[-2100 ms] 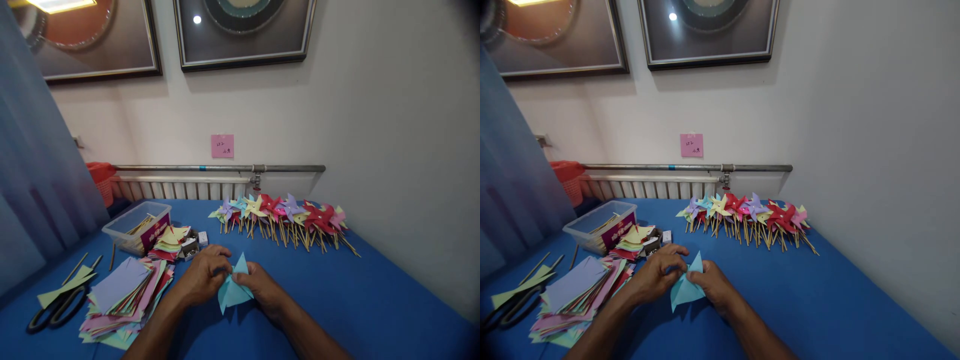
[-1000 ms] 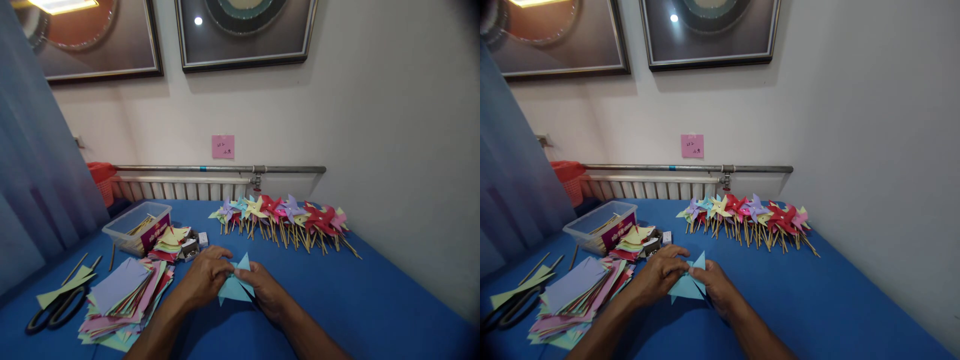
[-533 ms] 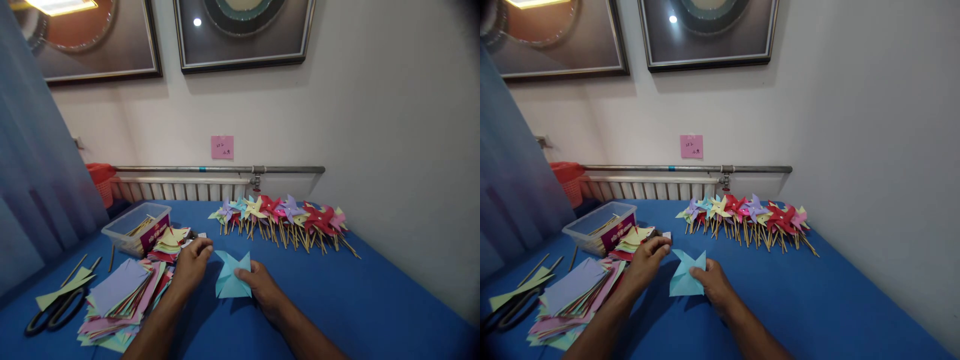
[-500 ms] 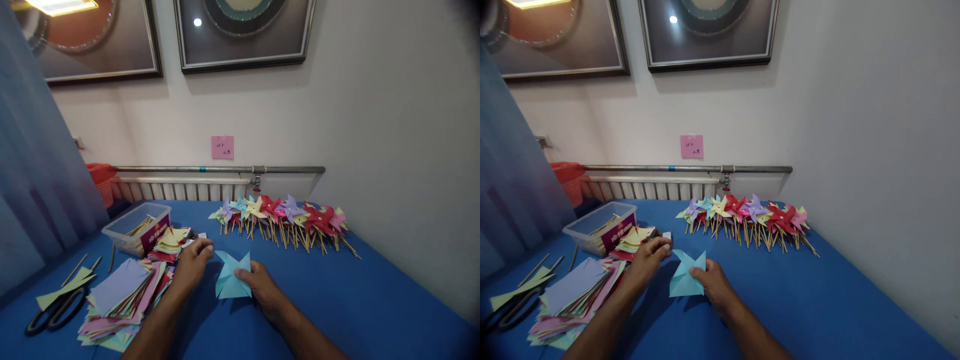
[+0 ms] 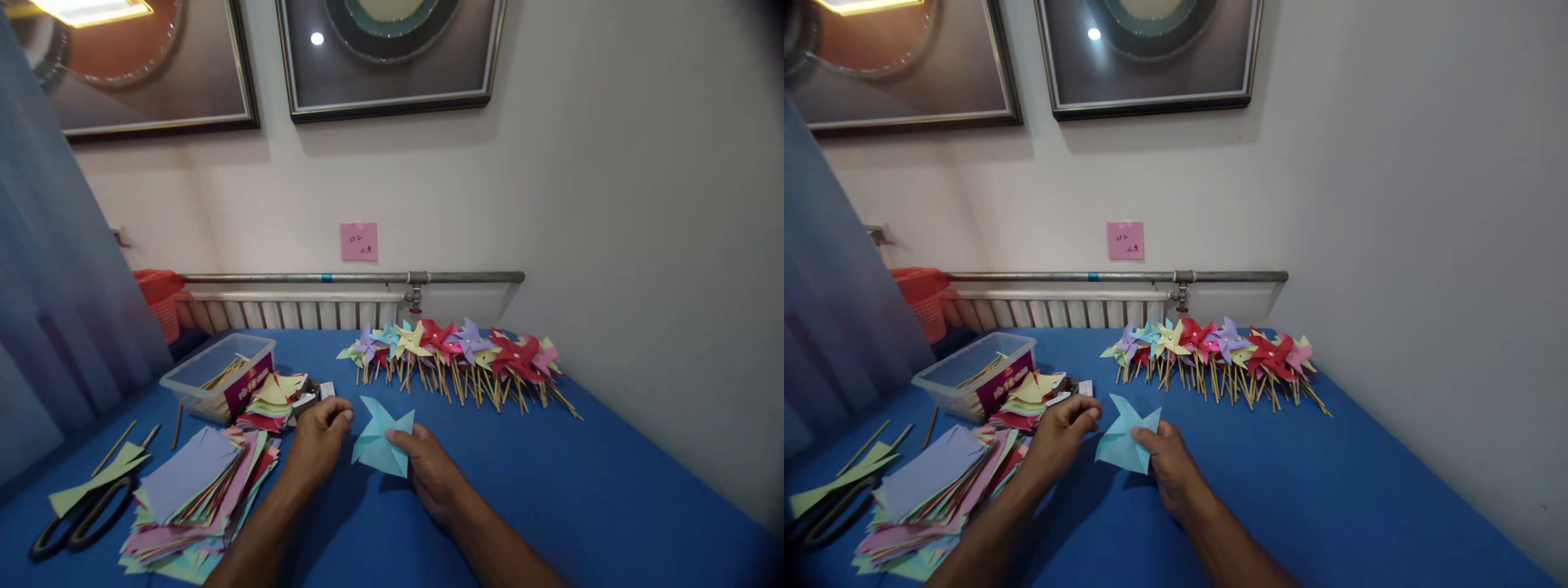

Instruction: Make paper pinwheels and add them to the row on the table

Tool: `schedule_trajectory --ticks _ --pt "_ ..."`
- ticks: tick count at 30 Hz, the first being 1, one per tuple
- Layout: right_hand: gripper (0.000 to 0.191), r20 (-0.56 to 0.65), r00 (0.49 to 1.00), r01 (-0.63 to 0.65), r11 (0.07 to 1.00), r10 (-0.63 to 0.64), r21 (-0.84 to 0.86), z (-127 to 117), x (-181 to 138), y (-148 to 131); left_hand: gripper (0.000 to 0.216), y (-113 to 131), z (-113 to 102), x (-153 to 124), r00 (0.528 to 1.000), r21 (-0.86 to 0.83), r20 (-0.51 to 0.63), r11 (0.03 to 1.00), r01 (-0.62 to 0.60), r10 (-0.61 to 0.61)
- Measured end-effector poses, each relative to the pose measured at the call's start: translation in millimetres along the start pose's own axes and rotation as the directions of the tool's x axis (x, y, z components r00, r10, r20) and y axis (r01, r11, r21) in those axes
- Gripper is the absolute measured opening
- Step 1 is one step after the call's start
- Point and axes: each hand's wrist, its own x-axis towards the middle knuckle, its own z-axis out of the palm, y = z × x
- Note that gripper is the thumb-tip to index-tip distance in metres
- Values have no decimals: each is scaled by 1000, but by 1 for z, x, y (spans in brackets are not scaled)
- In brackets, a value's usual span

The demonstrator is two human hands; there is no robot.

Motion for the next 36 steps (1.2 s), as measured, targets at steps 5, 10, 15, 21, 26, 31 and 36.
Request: schedule_trajectory --ticks 5,10,15,21,26,31,36 --pt "34 -30 999 23 1000 -22 11 -1 1 -2 15 9 0 -6 989 193 36 970 -145 141" --pt "32 -20 999 27 1000 -27 11 -2 2 -2 19 15 -5 -8 942 110 174 945 -309 288" --pt "28 -18 999 33 999 -33 32 0 0 -5 17 18 -8 -9 938 6 239 966 -259 250" --pt "29 -34 999 12 998 -10 56 0 1 -5 22 19 -10 -9 937 8 271 973 -231 220" --pt "28 -42 999 -30 995 35 95 -1 1 -4 38 21 -9 -12 898 -6 394 978 -210 196" --pt "25 0 1000 -19 998 19 66 2 -3 -6 13 22 -6 -12 883 -37 428 980 -193 190" --pt "31 -13 999 35 999 -35 -39 -2 2 0 6 20 -1 -12 905 -22 376 979 -205 198"
